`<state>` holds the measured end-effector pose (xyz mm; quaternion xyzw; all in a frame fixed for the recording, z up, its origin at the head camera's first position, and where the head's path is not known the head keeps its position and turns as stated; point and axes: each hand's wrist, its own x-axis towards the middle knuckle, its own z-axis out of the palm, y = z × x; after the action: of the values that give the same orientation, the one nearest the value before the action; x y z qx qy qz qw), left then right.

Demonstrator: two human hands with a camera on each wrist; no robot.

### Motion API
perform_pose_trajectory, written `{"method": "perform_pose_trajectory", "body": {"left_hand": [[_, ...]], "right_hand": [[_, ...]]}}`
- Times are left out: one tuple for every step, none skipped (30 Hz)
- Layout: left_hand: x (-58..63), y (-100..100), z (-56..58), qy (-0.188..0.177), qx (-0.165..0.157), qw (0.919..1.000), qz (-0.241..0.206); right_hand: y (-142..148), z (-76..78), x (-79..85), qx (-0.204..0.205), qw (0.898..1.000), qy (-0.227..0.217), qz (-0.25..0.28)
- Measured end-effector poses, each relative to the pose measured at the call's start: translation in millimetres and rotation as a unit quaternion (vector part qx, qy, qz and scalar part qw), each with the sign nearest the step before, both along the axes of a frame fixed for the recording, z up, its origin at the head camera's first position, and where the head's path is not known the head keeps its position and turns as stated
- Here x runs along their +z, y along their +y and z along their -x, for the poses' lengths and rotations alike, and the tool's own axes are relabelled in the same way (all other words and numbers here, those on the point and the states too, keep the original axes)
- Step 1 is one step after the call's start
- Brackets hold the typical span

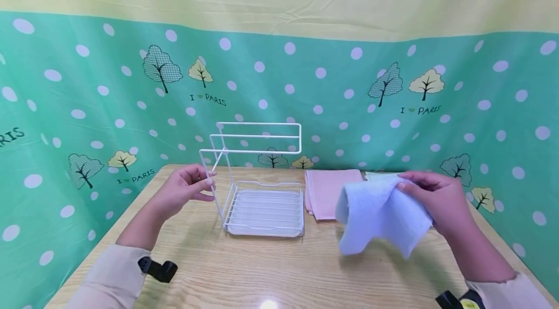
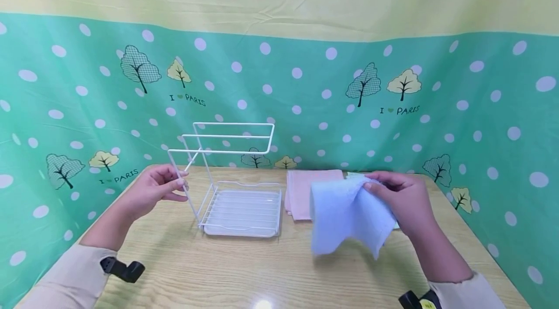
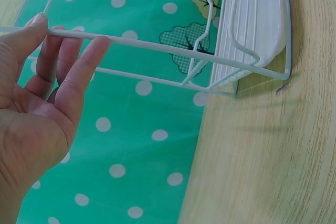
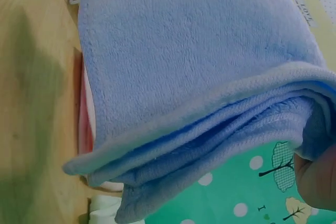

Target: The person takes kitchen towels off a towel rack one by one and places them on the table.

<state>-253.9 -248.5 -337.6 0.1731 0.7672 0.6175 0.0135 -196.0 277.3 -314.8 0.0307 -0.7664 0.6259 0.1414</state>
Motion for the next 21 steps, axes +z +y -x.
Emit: {"method": "perform_pose_trajectory", "body": {"left_hand": [[0.1, 0.1, 0.0, 0.000, 0.000, 1.0000, 0.000], [0.1, 0.0, 0.1, 0.000, 0.001, 1.0000, 0.000], [0.2, 0.0, -0.4, -0.001, 0.001, 1.0000, 0.001], [0.1, -0.3, -0.7, -0.001, 0.001, 1.0000, 0.000], [-0.1, -0.7, -1.2, 0.000, 0.002, 1.0000, 0.001], [-0.3, -1.0, -1.8, 0.000, 0.002, 1.0000, 0.001], [-0.5, -1.2, -2.2, 0.001, 0.003, 1.0000, 0.002], [-0.5, -1.3, -2.8, 0.003, 0.002, 1.0000, 0.003], [-0.4, -1.3, -3.2, 0.003, 0.002, 1.0000, 0.004], [-0.7, -1.1, -2.9, 0.005, 0.002, 1.0000, 0.005], [-0.6, -0.7, -2.6, 0.006, 0.002, 1.0000, 0.005], [-0.6, -0.3, -2.3, 0.005, 0.002, 1.0000, 0.004], [-0.6, 0.1, -2.1, 0.004, 0.002, 1.0000, 0.004], [-0.7, 0.3, -2.0, 0.004, 0.003, 1.0000, 0.002], [-1.1, 0.6, -1.8, 0.003, 0.004, 1.0000, 0.002], [-1.4, 0.3, -1.6, 0.003, 0.004, 1.0000, 0.001], [-1.7, 0.1, -1.4, 0.003, 0.004, 1.0000, 0.000], [-2.0, -0.1, -1.2, 0.003, 0.004, 1.0000, 0.000], [-2.1, -0.3, -1.0, 0.004, 0.004, 1.0000, 0.000], [-2.1, -0.5, -0.9, 0.006, 0.004, 1.0000, 0.002], [-2.1, -0.5, -0.5, 0.007, 0.004, 1.0000, 0.002]], "right_hand": [[1.8, -2.7, -2.4, 0.003, 1.000, 0.001, -0.006], [3.9, -5.3, -4.9, 0.006, 1.000, 0.000, -0.009], [5.4, -8.3, -7.0, 0.010, 1.000, -0.002, -0.013], [6.8, -11.2, -8.9, 0.013, 1.000, -0.005, -0.012], [8.1, -14.1, -10.9, 0.017, 1.000, -0.006, -0.013], [9.3, -17.2, -13.0, 0.023, 1.000, -0.007, -0.013], [10.6, -19.9, -14.9, 0.030, 1.000, -0.006, -0.008], [11.8, -22.6, -16.8, 0.036, 0.999, -0.004, -0.001], [13.0, -25.0, -18.7, 0.045, 0.999, 0.000, 0.009], [14.5, -27.0, -20.9, 0.052, 0.998, 0.003, 0.019], [15.8, -28.8, -23.2, 0.061, 0.998, 0.006, 0.028], [17.2, -30.2, -25.4, 0.069, 0.997, 0.007, 0.034], [18.7, -31.4, -27.6, 0.078, 0.996, 0.004, 0.040], [19.8, -32.8, -29.9, 0.086, 0.995, -0.004, 0.046], [20.8, -34.2, -32.2, 0.092, 0.994, -0.014, 0.051], [21.2, -35.0, -34.1, 0.100, 0.993, -0.024, 0.056], [21.6, -35.9, -35.9, 0.107, 0.992, -0.033, 0.059], [21.9, -36.6, -37.6, 0.113, 0.991, -0.039, 0.062], [22.1, -37.5, -39.1, 0.118, 0.990, -0.044, 0.064], [22.0, -38.0, -40.5, 0.121, 0.990, -0.046, 0.064], [21.9, -38.4, -41.6, 0.122, 0.989, -0.045, 0.063]]}}
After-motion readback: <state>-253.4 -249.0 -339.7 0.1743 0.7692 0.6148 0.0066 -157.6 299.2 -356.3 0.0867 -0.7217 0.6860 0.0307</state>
